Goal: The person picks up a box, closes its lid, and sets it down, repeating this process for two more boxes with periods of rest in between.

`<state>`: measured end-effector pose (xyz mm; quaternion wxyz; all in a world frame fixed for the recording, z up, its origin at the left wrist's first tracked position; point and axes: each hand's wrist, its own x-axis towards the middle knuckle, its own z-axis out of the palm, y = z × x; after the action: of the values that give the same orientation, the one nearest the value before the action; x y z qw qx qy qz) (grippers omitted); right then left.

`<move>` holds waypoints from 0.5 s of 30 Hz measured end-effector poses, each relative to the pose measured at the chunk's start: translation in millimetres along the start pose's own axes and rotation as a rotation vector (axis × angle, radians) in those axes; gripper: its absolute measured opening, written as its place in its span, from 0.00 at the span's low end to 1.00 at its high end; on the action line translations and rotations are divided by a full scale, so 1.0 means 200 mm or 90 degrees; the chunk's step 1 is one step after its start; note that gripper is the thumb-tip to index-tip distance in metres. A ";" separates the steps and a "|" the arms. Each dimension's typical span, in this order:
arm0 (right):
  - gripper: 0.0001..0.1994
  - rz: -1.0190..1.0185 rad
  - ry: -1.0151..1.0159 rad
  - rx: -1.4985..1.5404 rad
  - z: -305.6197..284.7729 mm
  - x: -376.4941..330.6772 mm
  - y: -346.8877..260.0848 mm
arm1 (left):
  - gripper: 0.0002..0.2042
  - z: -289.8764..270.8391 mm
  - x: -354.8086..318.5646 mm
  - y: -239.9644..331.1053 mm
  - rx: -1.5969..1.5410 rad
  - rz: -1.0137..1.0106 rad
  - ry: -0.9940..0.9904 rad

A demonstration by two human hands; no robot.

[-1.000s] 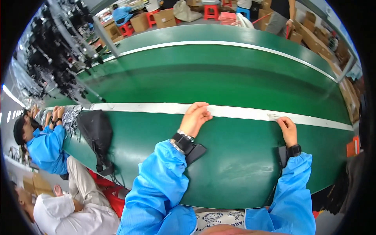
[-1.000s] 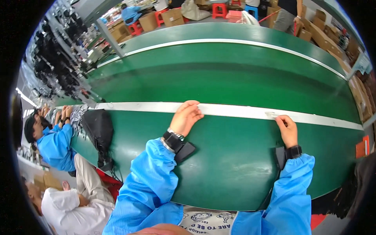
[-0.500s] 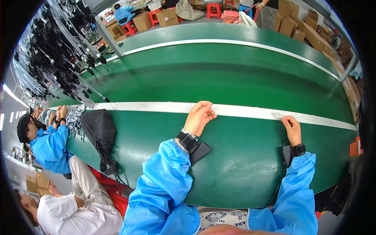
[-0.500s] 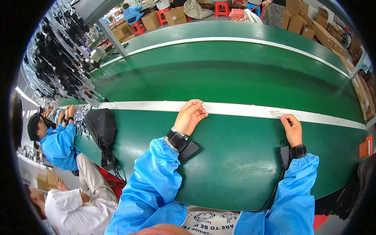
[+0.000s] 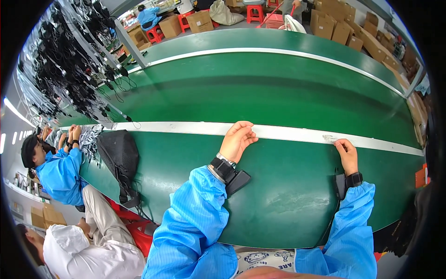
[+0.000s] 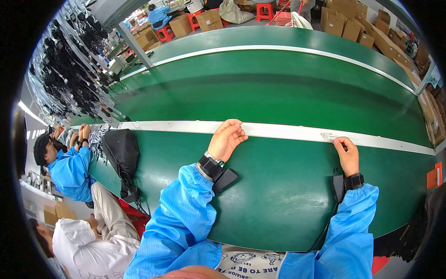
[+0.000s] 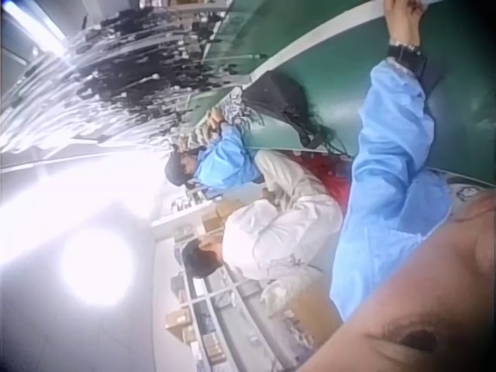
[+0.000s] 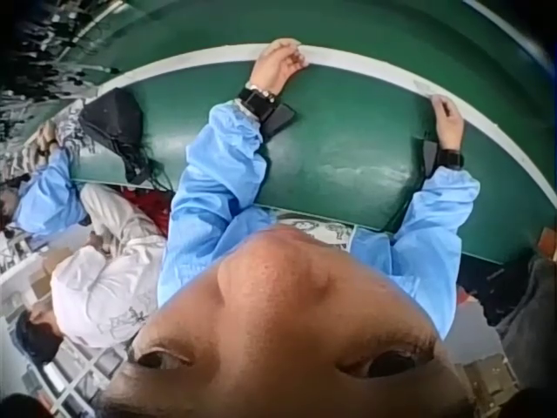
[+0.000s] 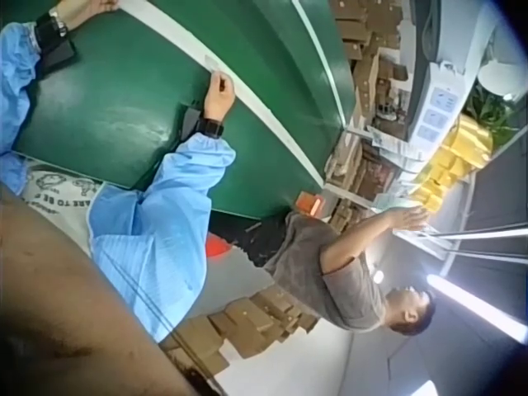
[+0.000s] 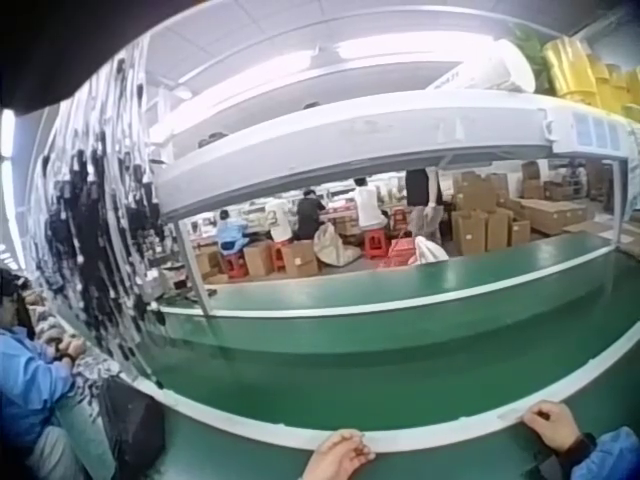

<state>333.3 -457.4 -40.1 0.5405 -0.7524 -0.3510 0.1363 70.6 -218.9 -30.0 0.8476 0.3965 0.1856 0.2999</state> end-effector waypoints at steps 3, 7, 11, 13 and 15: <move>0.05 0.001 -0.001 -0.006 0.00 0.00 0.00 | 0.04 0.00 0.00 0.00 0.002 0.003 0.004; 0.05 0.006 -0.001 -0.011 0.00 0.00 0.00 | 0.04 0.00 0.00 0.00 0.005 0.001 0.007; 0.05 0.018 -0.010 -0.014 -0.01 0.00 0.00 | 0.04 0.00 0.00 0.00 -0.002 0.001 -0.002; 0.06 0.037 -0.027 -0.022 -0.01 0.00 -0.01 | 0.04 0.00 0.00 0.00 0.000 0.001 -0.001; 0.05 0.023 -0.019 -0.015 -0.01 0.00 0.00 | 0.04 0.00 0.00 0.00 0.004 -0.001 0.001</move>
<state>334.4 -458.4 -39.1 0.5234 -0.7631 -0.3468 0.1531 70.1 -219.0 -30.0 0.8463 0.3987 0.1874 0.2993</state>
